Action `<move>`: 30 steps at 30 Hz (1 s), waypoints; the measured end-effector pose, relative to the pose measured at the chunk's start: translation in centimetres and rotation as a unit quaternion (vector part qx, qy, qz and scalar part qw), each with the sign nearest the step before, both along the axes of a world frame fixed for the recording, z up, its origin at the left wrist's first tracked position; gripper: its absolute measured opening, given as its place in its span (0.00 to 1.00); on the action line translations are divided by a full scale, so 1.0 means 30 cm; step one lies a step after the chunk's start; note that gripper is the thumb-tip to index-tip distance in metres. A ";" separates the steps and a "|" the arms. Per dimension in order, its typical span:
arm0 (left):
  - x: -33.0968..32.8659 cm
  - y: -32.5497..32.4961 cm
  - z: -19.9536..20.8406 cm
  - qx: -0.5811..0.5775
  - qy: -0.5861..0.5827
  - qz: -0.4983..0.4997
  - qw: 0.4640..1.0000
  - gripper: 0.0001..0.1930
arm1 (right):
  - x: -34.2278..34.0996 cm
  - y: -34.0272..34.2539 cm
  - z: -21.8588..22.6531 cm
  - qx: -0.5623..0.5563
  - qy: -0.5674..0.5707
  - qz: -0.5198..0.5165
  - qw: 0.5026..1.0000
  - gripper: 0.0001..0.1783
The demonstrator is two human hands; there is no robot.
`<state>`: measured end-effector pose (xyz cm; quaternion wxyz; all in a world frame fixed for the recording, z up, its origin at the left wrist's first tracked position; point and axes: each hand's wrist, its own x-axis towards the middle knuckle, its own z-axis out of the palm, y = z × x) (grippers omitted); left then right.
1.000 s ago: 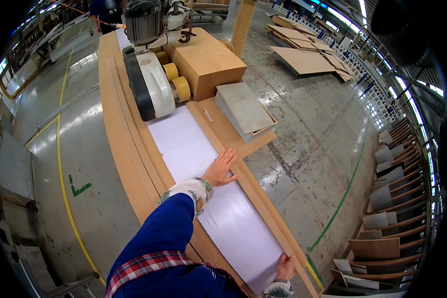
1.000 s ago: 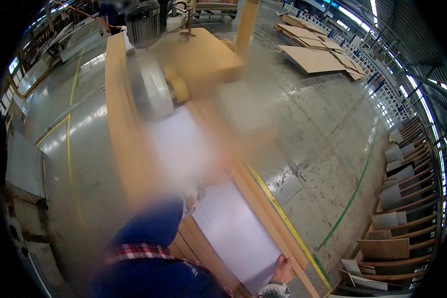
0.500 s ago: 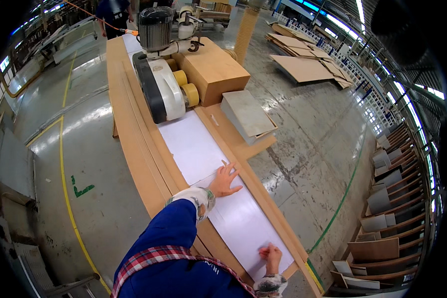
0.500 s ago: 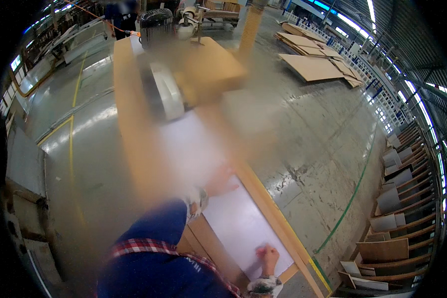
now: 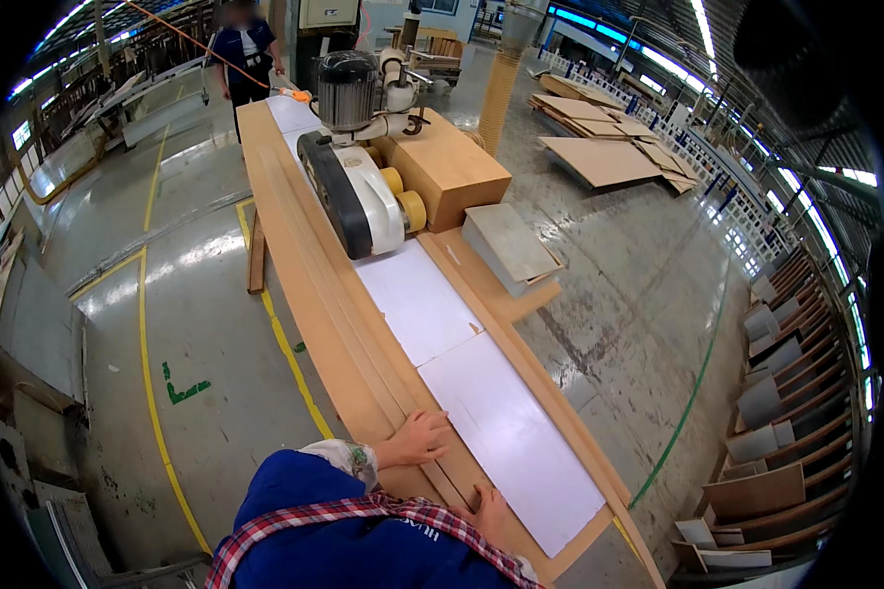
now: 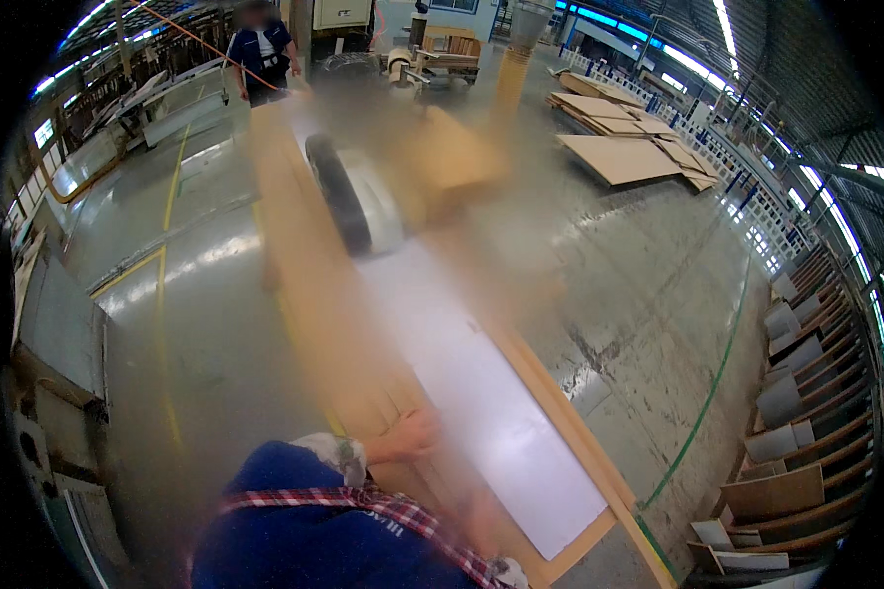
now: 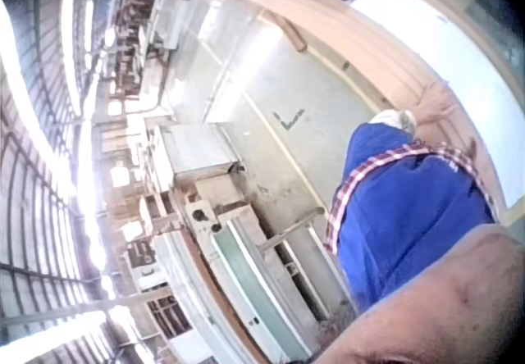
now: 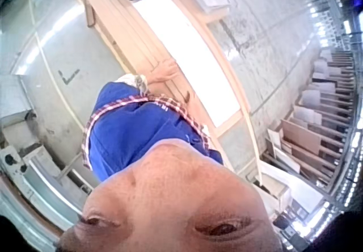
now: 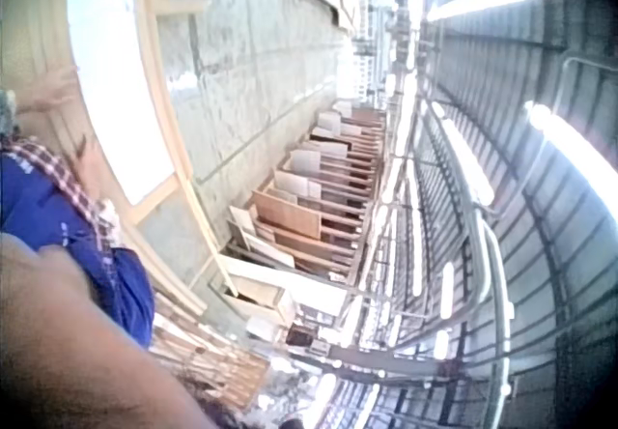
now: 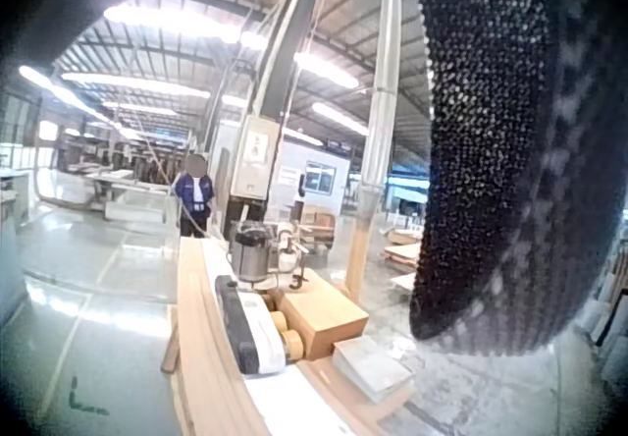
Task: The person places long wooden strips onto a white sheet on a workbench, aligns them, and secures them with a metal bar. They repeat this process multiple times, moving between the workbench and a nearby rack to retrieve additional strips.
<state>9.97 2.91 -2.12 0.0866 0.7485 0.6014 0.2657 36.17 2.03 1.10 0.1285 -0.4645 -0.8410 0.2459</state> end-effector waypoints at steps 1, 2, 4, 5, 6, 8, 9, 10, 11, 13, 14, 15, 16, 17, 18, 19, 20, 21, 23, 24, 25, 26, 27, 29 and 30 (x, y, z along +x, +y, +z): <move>-0.023 -0.025 0.008 0.001 0.007 0.000 1.000 0.22 | -0.003 0.012 -0.005 0.001 -0.010 0.010 1.000 0.35; -0.039 -0.047 0.015 0.000 0.015 0.000 1.000 0.21 | -0.011 0.026 -0.001 -0.016 -0.016 0.018 1.000 0.34; -0.056 -0.064 0.021 0.058 0.021 -0.007 0.998 0.23 | -0.023 0.068 0.008 -0.052 -0.030 0.031 0.998 0.32; -0.062 -0.070 0.028 0.088 0.024 -0.012 0.996 0.24 | -0.018 0.094 -0.019 -0.086 0.009 0.041 0.995 0.28; -0.064 -0.077 0.045 0.078 0.036 -0.012 0.996 0.26 | -0.025 0.094 -0.003 -0.124 -0.003 0.025 0.992 0.27; -0.059 -0.090 0.093 0.061 0.061 -0.012 0.996 0.28 | -0.039 0.098 0.031 -0.197 -0.027 -0.008 0.980 0.25; -0.042 -0.076 0.125 0.052 0.066 -0.030 0.996 0.29 | 0.056 0.123 -0.183 -0.044 0.014 0.001 0.999 0.24; -0.049 -0.083 0.139 0.033 0.076 -0.035 0.996 0.30 | 0.047 0.110 -0.181 -0.040 0.026 -0.002 0.999 0.23; -0.053 -0.090 0.146 0.016 0.086 -0.040 0.995 0.31 | 0.042 0.090 -0.141 -0.035 0.037 -0.005 0.999 0.22; -0.053 -0.091 0.132 0.035 0.082 -0.075 0.993 0.31 | 0.051 0.053 -0.046 -0.059 0.045 -0.025 0.997 0.21; -0.046 -0.082 0.123 0.045 0.079 -0.096 0.991 0.31 | 0.081 0.044 -0.002 -0.091 0.043 -0.042 0.994 0.21; -0.042 -0.066 0.105 0.021 0.083 -0.102 0.991 0.31 | 0.108 0.045 0.021 -0.123 0.041 -0.056 0.990 0.20; -0.040 -0.037 0.079 -0.004 0.087 -0.109 0.990 0.31 | 0.152 0.060 -0.003 -0.133 0.068 -0.060 0.987 0.21; -0.039 -0.011 0.051 -0.029 0.089 -0.120 0.988 0.31 | 0.217 0.075 -0.044 -0.143 0.095 -0.068 0.983 0.21; -0.055 0.007 0.036 0.004 0.084 -0.102 0.991 0.31 | 0.279 0.091 -0.069 -0.153 0.122 -0.076 0.978 0.22; -0.089 0.026 0.031 0.035 0.080 -0.083 0.993 0.31 | 0.330 0.101 -0.060 -0.159 0.104 -0.086 0.978 0.22; -0.133 0.045 0.033 0.065 0.075 -0.064 0.993 0.31 | 0.373 0.103 -0.026 -0.167 0.087 -0.095 0.977 0.22; -0.176 0.064 0.036 0.095 0.070 -0.044 0.992 0.31 | 0.425 0.109 -0.001 -0.198 0.077 -0.108 0.971 0.23; -0.232 0.098 0.013 0.110 0.094 -0.010 0.989 0.31 | 0.508 0.101 0.039 -0.224 0.048 -0.145 0.963 0.25; -0.256 0.112 -0.001 0.098 0.122 0.006 0.988 0.30 | 0.537 0.094 0.057 -0.218 0.028 -0.167 0.961 0.26; -0.273 0.116 -0.013 0.085 0.151 0.022 0.985 0.29 | 0.562 0.093 0.063 -0.211 0.009 -0.189 0.959 0.28; -0.265 0.125 -0.001 0.071 0.137 0.003 0.988 0.28 | 0.604 0.086 0.055 -0.181 0.001 -0.225 0.957 0.30; -0.249 0.134 0.025 0.060 0.123 -0.014 0.990 0.27 | 0.655 0.075 0.041 -0.147 -0.006 -0.259 0.955 0.32; -0.221 0.144 0.036 0.042 0.106 -0.045 0.992 0.25 | 0.731 0.051 0.031 -0.088 -0.023 -0.318 0.944 0.37; -0.209 0.146 0.034 0.037 0.102 -0.059 0.992 0.24 | 0.746 0.044 0.036 -0.068 -0.023 -0.337 0.939 0.37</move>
